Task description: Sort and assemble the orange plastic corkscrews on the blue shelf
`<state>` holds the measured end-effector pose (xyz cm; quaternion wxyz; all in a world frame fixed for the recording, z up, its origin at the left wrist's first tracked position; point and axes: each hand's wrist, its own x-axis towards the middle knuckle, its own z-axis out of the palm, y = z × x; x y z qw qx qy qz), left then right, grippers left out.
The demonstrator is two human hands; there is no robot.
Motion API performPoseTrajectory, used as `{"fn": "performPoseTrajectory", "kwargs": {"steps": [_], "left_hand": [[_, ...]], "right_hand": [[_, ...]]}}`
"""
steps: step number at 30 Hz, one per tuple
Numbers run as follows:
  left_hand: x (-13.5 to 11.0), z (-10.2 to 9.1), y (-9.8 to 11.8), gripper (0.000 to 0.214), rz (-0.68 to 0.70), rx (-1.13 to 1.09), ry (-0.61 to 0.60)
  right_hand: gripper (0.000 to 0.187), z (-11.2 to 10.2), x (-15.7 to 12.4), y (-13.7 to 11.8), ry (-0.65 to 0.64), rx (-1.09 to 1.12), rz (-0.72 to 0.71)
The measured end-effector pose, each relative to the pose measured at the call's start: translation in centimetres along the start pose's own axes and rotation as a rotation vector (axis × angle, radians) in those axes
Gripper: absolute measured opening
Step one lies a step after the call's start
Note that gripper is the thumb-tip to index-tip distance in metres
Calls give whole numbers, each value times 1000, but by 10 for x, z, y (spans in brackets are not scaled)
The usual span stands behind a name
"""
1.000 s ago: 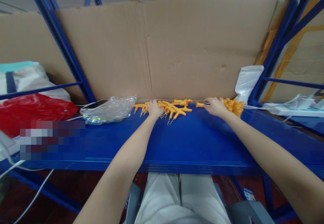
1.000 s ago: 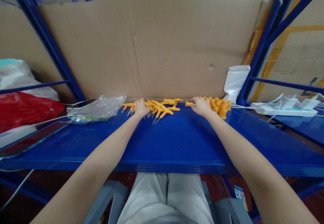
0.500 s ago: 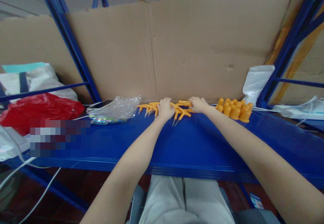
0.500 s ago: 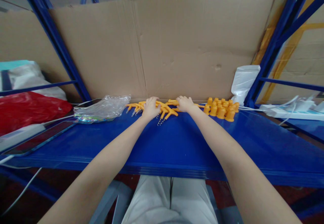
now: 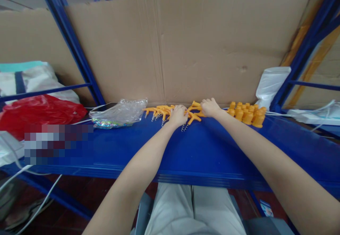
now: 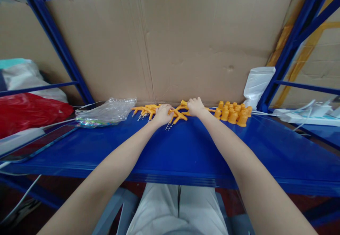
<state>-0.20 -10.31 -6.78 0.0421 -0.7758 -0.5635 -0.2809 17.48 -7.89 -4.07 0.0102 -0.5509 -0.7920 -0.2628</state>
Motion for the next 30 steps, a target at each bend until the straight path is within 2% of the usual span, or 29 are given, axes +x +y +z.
{"fn": "performPoseTrajectory", "kwargs": {"steps": [5,12,16,20,24,30], "left_hand": [[-1,-1,2,21,-8,-55,35],[0,-1,0,24,-5,-52,17],[-3,1,0,31,102,-75,-48],[-10,4,7,38,213,-89,-201],[-13,6,15,40,195,-98,-260],[-13,6,15,42,143,-6,-243]], "right_hand": [[33,-5,-16,11,59,13,-41],[33,7,-34,20,41,55,53],[36,9,-42,19,42,74,75],[37,7,-43,14,82,78,51],[36,9,-40,11,119,142,110],[35,17,-37,17,152,389,217]]}}
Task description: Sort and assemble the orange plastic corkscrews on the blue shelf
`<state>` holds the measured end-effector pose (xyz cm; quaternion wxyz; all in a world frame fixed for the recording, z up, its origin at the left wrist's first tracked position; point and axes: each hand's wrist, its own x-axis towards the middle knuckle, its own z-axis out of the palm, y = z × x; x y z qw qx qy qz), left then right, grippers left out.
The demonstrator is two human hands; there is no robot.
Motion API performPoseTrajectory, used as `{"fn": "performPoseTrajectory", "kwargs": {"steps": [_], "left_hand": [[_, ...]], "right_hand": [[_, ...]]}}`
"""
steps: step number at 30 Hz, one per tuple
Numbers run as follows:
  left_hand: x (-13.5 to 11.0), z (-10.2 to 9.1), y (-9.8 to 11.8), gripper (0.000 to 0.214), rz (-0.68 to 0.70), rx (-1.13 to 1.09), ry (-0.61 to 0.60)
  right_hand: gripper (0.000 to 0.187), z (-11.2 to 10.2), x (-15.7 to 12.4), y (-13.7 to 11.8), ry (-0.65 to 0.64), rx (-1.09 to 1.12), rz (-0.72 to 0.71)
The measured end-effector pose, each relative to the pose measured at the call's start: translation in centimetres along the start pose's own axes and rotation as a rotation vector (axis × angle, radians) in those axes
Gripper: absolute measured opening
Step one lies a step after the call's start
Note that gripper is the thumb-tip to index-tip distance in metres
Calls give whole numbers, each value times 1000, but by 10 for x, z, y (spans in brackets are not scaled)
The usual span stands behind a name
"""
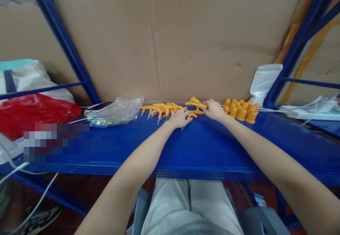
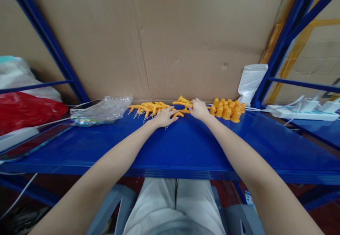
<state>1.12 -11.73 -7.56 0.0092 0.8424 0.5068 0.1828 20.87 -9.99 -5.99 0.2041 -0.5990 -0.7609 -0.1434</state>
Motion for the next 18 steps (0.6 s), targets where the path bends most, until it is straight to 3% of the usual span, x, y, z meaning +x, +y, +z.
{"fn": "performPoseTrajectory", "kwargs": {"steps": [8,14,18], "left_hand": [[10,9,-9,36,-73,-216,137],[24,7,-10,28,-179,-837,418],[26,-4,-7,21,-249,-1089,472]], "right_hand": [[36,-2,10,15,32,208,-71],[36,-10,11,17,79,223,-212],[37,-20,7,16,107,207,-304]]}}
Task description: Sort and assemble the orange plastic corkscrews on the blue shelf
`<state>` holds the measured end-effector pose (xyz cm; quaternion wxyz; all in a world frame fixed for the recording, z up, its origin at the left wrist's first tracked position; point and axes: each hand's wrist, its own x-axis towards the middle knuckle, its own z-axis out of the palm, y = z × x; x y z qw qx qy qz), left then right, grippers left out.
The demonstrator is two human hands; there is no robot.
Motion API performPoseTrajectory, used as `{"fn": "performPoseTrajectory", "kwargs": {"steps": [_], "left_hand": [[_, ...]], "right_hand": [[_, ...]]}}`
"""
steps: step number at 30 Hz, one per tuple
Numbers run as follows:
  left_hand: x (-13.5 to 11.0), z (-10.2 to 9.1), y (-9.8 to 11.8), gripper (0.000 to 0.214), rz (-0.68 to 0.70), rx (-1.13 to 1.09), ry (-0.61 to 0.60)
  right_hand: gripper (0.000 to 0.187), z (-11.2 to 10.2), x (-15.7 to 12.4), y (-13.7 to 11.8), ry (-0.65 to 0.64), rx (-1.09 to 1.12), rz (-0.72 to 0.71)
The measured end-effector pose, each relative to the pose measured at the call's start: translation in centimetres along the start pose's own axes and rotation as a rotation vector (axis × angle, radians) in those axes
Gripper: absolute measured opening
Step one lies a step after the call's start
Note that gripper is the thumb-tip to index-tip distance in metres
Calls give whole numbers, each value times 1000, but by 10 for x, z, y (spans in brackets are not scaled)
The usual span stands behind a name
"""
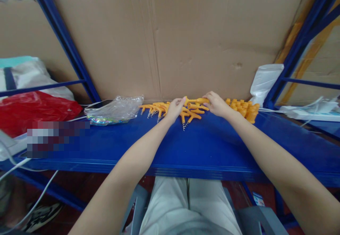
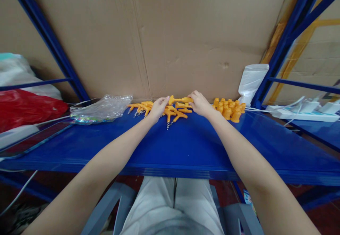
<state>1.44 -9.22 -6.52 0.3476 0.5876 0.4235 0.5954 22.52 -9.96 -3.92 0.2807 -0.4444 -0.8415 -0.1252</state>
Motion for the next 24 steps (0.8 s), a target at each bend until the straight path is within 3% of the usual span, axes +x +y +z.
{"fn": "performPoseTrajectory", "kwargs": {"steps": [6,10,14,17,20,24], "left_hand": [[-6,-3,14,18,-184,-160,-130],[-13,-1,19,17,-201,-233,-254],[-17,0,22,14,-166,-217,-266],[-19,1,21,11,-151,-182,-268],[-18,0,20,9,-152,-162,-241],[-16,0,20,8,-141,-158,-192]], "right_hand": [[36,-17,-8,-9,53,9,-53],[32,-23,-11,-8,114,59,-33],[39,-25,-13,-6,158,326,247],[46,-25,-15,-9,-7,636,456],[38,-26,-15,-14,-127,882,548],[27,-25,-13,-16,-110,921,543]]}}
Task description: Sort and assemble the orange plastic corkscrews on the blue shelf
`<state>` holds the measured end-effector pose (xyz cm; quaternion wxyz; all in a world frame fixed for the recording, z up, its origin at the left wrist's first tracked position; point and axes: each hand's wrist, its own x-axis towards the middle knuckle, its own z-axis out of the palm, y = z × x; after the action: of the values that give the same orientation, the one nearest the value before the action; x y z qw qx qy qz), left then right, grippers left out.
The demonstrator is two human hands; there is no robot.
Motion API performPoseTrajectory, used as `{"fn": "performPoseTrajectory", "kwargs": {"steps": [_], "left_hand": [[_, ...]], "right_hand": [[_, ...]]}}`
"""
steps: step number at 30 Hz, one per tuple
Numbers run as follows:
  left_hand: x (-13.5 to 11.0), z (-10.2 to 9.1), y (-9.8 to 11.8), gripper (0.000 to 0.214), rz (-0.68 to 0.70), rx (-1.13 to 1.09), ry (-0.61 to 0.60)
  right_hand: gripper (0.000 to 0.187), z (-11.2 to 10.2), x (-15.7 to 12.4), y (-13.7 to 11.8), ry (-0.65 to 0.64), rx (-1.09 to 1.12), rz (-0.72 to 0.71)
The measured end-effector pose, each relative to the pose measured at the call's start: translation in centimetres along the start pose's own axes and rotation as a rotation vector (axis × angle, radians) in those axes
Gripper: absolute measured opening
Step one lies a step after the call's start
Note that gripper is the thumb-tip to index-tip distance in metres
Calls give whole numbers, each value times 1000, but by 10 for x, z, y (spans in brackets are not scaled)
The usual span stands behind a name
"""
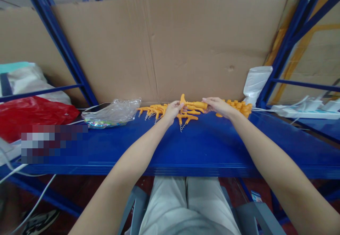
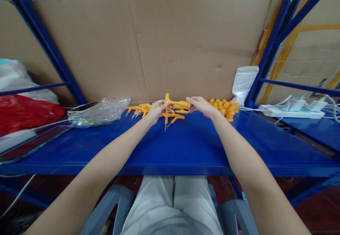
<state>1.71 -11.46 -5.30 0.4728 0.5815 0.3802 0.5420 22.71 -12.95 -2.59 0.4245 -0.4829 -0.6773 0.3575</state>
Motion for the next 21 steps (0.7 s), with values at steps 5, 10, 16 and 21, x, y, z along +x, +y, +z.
{"fn": "performPoseTrajectory", "kwargs": {"steps": [5,10,16,21], "left_hand": [[1,0,1,10,-23,3,48],[-1,3,1,10,-41,-1,61],[-6,9,5,16,-81,32,71],[-9,13,9,15,-131,47,66]], "right_hand": [[25,-5,4,5,-49,-291,-159],[28,-8,2,6,-85,-533,-225],[24,-7,0,-2,-136,-886,-260],[20,-5,0,-2,-127,-1024,-269]]}}
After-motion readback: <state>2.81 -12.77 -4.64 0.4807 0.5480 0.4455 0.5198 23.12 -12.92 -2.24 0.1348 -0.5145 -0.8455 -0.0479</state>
